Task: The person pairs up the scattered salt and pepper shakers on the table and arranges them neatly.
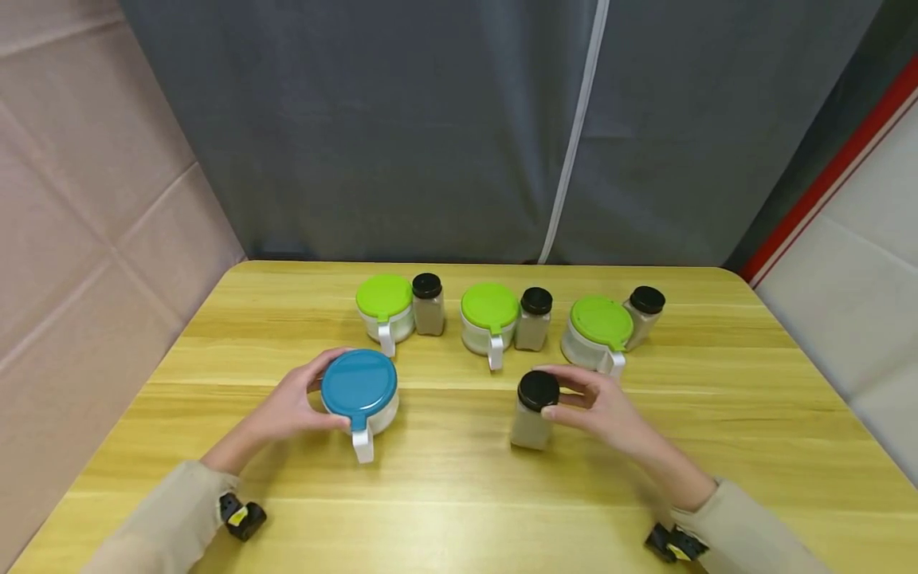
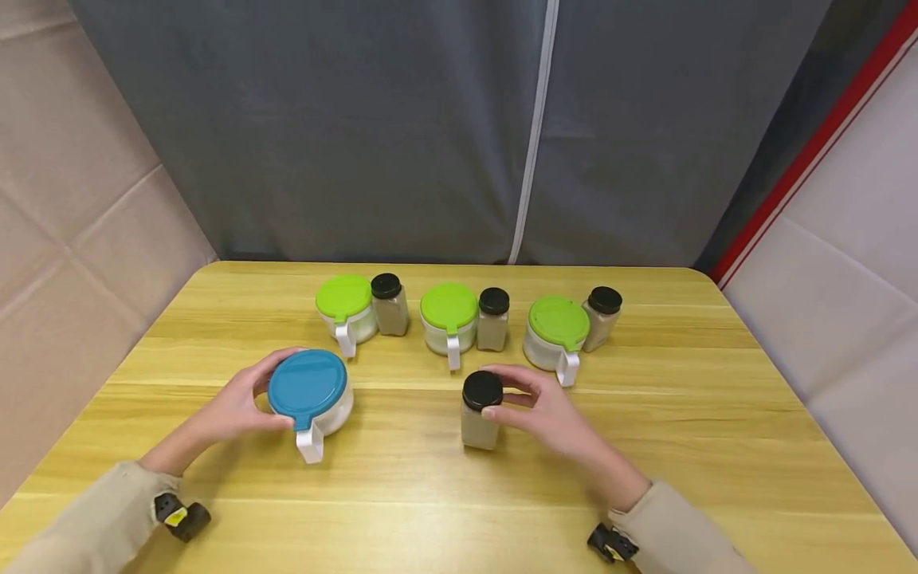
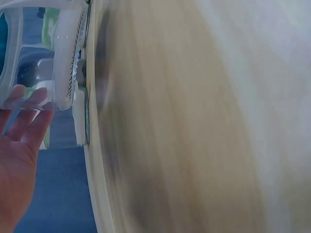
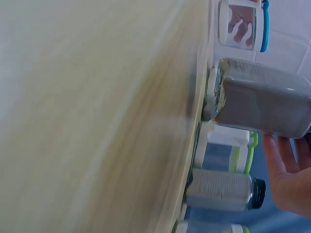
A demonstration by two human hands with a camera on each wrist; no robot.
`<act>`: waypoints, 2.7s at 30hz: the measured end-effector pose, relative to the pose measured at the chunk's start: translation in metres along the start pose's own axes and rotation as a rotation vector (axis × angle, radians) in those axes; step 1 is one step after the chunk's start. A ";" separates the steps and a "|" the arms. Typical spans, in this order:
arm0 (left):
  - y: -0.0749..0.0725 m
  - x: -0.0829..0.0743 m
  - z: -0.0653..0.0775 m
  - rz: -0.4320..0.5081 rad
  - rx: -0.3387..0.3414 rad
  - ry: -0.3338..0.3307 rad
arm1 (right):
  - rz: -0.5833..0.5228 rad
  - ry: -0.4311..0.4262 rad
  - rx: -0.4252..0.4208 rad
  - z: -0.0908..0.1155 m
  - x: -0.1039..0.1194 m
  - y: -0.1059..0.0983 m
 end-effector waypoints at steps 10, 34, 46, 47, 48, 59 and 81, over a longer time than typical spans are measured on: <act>-0.007 0.012 -0.003 0.048 0.017 -0.041 | -0.038 0.042 0.035 -0.020 -0.003 0.029; 0.000 0.026 -0.011 0.170 0.072 -0.074 | -0.096 0.098 0.109 -0.057 0.019 0.094; 0.000 0.029 -0.010 0.200 0.105 -0.085 | -0.125 0.104 0.090 -0.067 0.016 0.110; 0.000 0.029 -0.010 0.199 0.107 -0.085 | -0.124 0.103 0.088 -0.068 0.016 0.111; 0.000 0.029 -0.010 0.199 0.109 -0.084 | -0.124 0.105 0.088 -0.068 0.016 0.112; 0.000 0.029 -0.011 0.205 0.126 -0.117 | -0.126 0.107 0.104 -0.072 0.017 0.122; 0.000 0.030 -0.011 0.191 0.129 -0.122 | -0.101 0.105 0.104 -0.074 0.018 0.128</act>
Point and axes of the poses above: each hand's wrist, its own z-axis away from the middle knuckle, its own y-axis out of the palm, x = y × z, the point moved 4 cm from there along -z, towards the middle knuckle, and after that the axes turned 9 degrees about -x, right-handed, at the moved point
